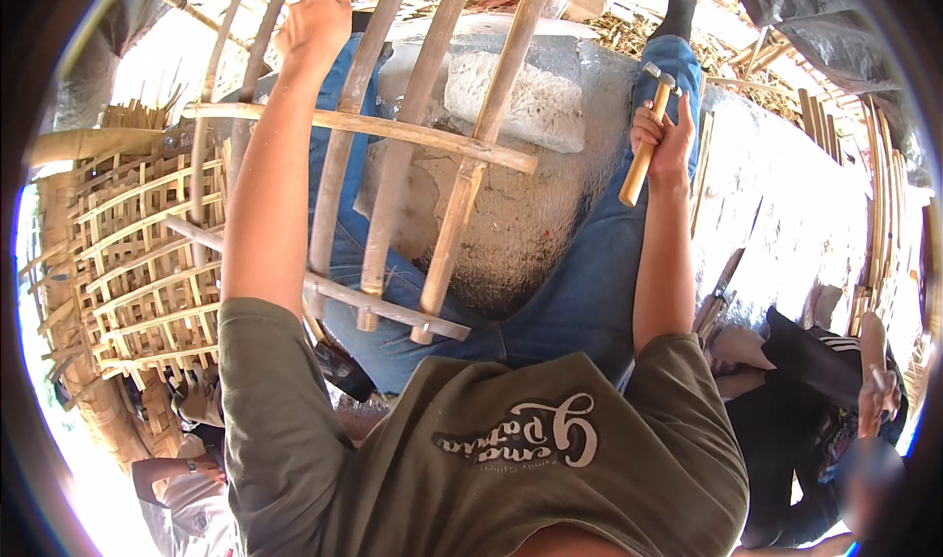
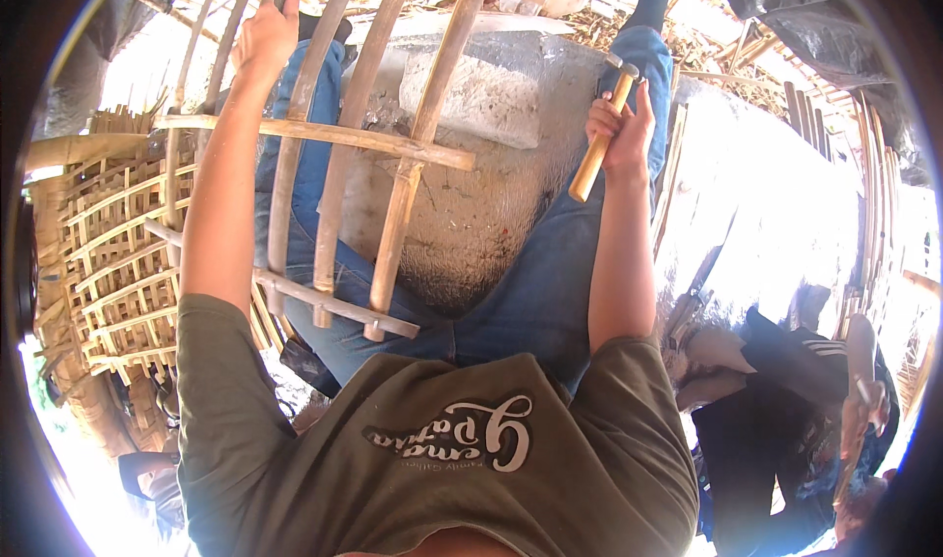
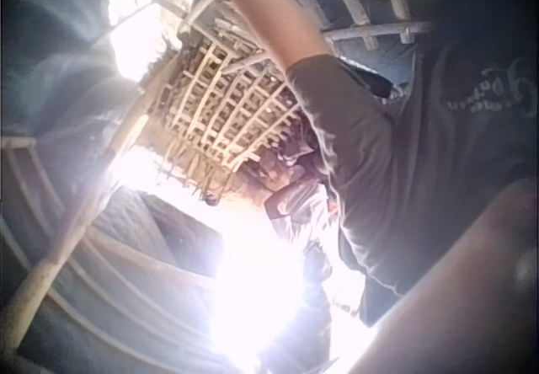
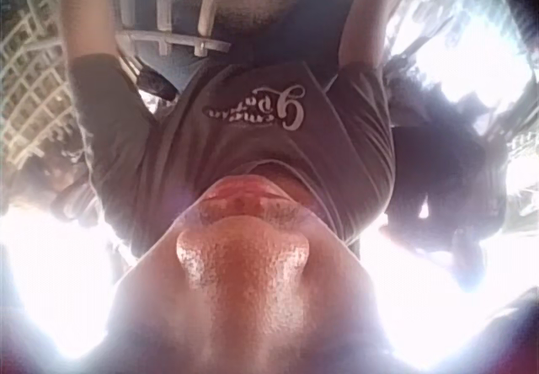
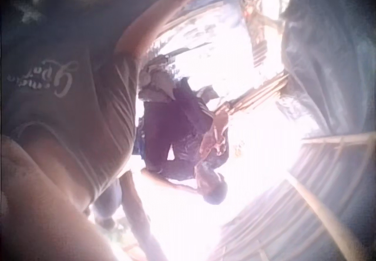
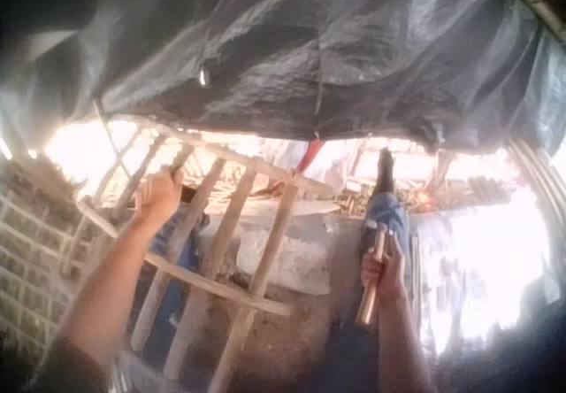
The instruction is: The person sits on the ground and uses a hammer to drive nails into a wooden lattice structure. They repeatedly position wooden slats and strike them with the hammer to secure the assembly.
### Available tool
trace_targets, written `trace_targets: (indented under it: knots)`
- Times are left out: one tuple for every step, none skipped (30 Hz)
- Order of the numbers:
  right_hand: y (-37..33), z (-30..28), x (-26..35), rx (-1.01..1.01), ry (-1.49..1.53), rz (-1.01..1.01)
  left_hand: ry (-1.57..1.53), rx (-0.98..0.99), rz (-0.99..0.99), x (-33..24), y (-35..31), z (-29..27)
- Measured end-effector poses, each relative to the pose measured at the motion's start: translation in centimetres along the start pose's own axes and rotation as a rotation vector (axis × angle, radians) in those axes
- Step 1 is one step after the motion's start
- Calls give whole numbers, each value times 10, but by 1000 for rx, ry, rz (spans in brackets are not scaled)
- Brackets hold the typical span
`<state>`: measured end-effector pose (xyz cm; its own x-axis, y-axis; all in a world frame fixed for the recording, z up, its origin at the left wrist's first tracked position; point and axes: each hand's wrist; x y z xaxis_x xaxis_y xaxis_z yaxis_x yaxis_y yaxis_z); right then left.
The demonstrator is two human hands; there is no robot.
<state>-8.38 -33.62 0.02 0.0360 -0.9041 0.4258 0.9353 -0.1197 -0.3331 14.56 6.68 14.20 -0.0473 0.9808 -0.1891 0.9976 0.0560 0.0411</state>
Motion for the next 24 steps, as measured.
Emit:
trace_targets:
  knots:
    - [-1,0,0,0,9,0,-18,-20,-13,0,-3,5]
    - [-1,0,0,0,17,0,-37,-39,-26,0,-4,10]
    - [0,0,0,-3,25,3,-52,-9,-61,2,-2,19]
    - [0,1,-1,-3,21,7,-51,-5,-99,6,0,30]
    - [0,2,-2,-2,18,11,-49,0,-137,10,3,41]
    - [0,3,-2,-3,14,12,-50,15,-147,9,1,47]
    - [-1,3,-1,-5,9,1,-51,30,-156,9,-2,52]
    - [-2,4,-1,-7,3,-9,-52,45,-166,9,-4,57]
    - [-3,5,-1,-8,-2,-15,-54,47,-177,8,-6,62]
    - [-3,5,-1,-4,0,-16,-56,50,-187,8,-7,66]
    - [-3,5,-1,-1,2,-17,-58,53,-198,7,-9,71]
    - [-3,4,-1,1,2,-18,-56,39,-212,5,-10,76]
    - [-2,4,0,-1,3,-14,-56,58,-220,4,-10,80]
    - [-1,4,0,-2,3,-10,-55,78,-227,3,-10,84]
    - [-1,3,1,-6,2,-4,-55,101,-236,2,-11,88]
    - [-1,2,1,-4,-1,0,-85,116,-269,2,-9,92]
    - [-1,2,2,-2,-4,5,-97,116,-259,1,-10,96]
    - [-1,4,1,3,-6,10,-109,114,-249,0,-11,99]
    - [0,5,1,-2,-11,11,-120,111,-238,-1,-12,102]
    - [-1,7,0,-6,-17,12,-124,112,-204,-1,-12,104]
    - [-2,9,0,-10,-23,13,-127,111,-170,-1,-12,104]
    - [-2,8,0,-11,-29,14,-130,110,-136,-2,-11,104]
    - [-2,8,0,-12,-35,14,-123,115,-110,-4,-9,104]
    - [-3,8,-1,-13,-40,13,-115,120,-83,-9,-7,103]
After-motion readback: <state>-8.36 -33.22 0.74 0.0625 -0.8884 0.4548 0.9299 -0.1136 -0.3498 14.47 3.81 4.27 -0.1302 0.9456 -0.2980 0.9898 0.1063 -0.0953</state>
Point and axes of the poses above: each hand's wrist, its own y-axis towards the middle knuckle, its own z-axis out of the palm, x = y × z, and after that the axes turned 6 degrees about x, right-handed
